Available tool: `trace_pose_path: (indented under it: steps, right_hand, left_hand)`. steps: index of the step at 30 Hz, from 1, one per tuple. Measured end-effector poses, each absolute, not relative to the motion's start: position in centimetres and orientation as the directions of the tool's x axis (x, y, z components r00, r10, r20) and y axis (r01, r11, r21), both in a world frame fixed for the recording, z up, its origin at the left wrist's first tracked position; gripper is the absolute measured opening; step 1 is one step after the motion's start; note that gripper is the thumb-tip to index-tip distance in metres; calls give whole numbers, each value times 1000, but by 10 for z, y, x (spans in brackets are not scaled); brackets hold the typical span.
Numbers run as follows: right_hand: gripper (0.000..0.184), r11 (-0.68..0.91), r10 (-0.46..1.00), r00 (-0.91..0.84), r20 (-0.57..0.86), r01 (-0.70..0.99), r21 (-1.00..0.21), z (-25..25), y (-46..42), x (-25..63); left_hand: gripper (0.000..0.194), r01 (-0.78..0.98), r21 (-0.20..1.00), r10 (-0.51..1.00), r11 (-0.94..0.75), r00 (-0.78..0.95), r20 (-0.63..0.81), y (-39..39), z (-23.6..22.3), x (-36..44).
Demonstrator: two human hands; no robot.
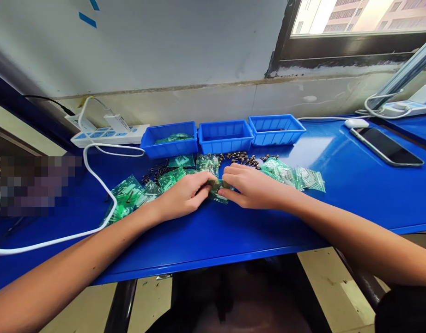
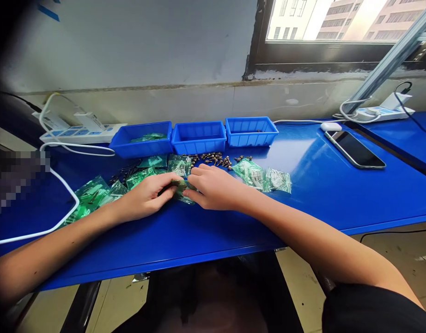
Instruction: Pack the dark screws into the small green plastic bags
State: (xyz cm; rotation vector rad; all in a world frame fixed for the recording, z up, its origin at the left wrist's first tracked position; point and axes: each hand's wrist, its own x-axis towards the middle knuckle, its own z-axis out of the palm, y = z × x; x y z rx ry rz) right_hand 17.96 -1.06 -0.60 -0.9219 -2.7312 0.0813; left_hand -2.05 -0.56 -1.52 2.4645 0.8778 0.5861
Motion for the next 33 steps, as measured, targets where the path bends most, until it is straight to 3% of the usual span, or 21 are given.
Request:
trace_pose_path:
  steps: [10,17,19,21,25,29,33]
  right_hand:
    - [24,792,608,-767,205,605,-84,-5,-12,177]
    - [21,677,728,-640,244,728,-111,0,-13,177]
    - [21,610,775,-549,313,779,-144,3,-11,181]
    - [22,571,778,-464,423,804,-167,5,-5,187]
    - [24,631,639,-429,639,767,-117,6,16,204]
    - [22,761,499,-576,647,648,-10,-7,33,209]
    - [18,800,517,-606,604,594,-89,-20,29,203]
  left_hand:
    - [18,491,577,705,-653,673,224,-6,-12,-15]
    - [13,557,671,840,-490,505,195,-6,-1,3]
    - [10,486,794,906,-365,382,183,-5,4,17]
    - [9,299,934,958,-198,259,121,0,8,34]
    - [18,-25,999,972,22,235,-16,9,4,59]
    - [3,-30,999,970,13,245,-6,6,-10,57]
    - [12,22,1000,953,-20,302,13,-3,-15,45]
